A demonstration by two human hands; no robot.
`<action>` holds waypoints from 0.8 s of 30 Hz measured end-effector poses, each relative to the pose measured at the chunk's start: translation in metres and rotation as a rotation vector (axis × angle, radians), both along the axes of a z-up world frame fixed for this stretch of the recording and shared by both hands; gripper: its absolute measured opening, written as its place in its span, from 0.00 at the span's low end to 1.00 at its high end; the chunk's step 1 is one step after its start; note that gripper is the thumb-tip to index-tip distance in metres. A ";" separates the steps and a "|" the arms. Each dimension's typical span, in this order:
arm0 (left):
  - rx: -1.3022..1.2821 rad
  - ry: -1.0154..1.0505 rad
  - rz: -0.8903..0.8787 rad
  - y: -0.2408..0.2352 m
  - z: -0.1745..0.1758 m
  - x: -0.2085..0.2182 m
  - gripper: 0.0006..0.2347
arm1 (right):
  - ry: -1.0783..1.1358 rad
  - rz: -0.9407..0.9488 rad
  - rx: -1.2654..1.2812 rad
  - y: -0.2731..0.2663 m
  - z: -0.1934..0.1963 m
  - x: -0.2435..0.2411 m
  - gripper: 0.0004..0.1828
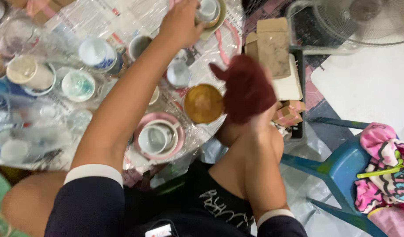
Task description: The person wipes various ceramic cups and bowls with a cloth, then wraps them individually in newspaper. The person handles the items one at a time, wiping each piece before wrapping it and placing it into a black crate.
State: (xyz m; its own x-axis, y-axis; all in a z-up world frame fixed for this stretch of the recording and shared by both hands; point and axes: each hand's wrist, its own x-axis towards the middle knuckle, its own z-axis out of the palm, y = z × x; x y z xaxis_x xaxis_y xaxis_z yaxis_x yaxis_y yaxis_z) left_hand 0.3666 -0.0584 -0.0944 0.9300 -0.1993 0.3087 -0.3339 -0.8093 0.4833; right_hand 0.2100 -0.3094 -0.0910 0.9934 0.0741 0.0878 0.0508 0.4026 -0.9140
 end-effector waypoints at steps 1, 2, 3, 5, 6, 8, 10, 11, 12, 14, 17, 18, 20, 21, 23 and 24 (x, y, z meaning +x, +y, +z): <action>-0.015 -0.045 0.015 -0.001 -0.006 0.014 0.20 | 0.073 0.077 0.137 0.013 0.004 -0.003 0.25; -0.009 -0.028 0.038 -0.003 -0.013 0.026 0.21 | 0.057 0.006 -0.288 0.026 0.008 -0.014 0.24; -0.002 -0.009 0.062 -0.005 -0.020 0.035 0.23 | 0.048 -0.066 -0.712 0.034 0.015 -0.029 0.23; 0.046 0.005 0.095 -0.011 -0.033 0.050 0.25 | 0.080 0.149 -0.334 0.025 0.031 -0.034 0.27; 0.086 0.000 0.104 -0.017 -0.038 0.055 0.25 | 0.094 0.254 -0.143 0.023 0.038 -0.035 0.29; 0.138 0.024 0.126 -0.022 -0.044 0.065 0.26 | 0.116 0.285 -0.033 0.021 0.051 -0.035 0.26; 0.165 0.095 0.141 -0.028 -0.049 0.067 0.25 | 0.128 0.298 0.040 0.021 0.059 -0.033 0.26; 0.158 0.098 0.145 -0.029 -0.051 0.068 0.25 | 0.133 0.295 0.056 0.020 0.061 -0.035 0.27; 0.152 0.100 0.149 -0.030 -0.052 0.069 0.24 | 0.138 0.293 0.073 0.019 0.062 -0.034 0.27; 0.165 0.073 0.130 -0.030 -0.052 0.071 0.23 | 0.200 0.276 0.082 0.017 0.059 -0.032 0.26; 0.120 -0.042 0.093 -0.028 -0.042 0.070 0.20 | 0.220 0.251 0.078 0.011 0.054 -0.030 0.23; 0.045 -0.099 0.090 -0.024 -0.035 0.068 0.18 | 0.213 0.238 0.072 0.011 0.052 -0.028 0.23; -0.139 -0.098 0.087 -0.015 -0.014 0.061 0.17 | 0.187 0.217 0.070 0.011 0.049 -0.024 0.21; -0.251 -0.037 0.084 -0.012 -0.001 0.056 0.17 | 0.166 0.209 0.068 0.011 0.048 -0.021 0.20; -0.443 0.055 0.040 -0.004 0.024 0.035 0.17 | 0.108 0.173 0.053 0.008 0.042 -0.018 0.19; -0.521 0.084 -0.001 0.003 0.036 0.020 0.17 | 0.081 0.139 0.045 0.007 0.036 -0.016 0.18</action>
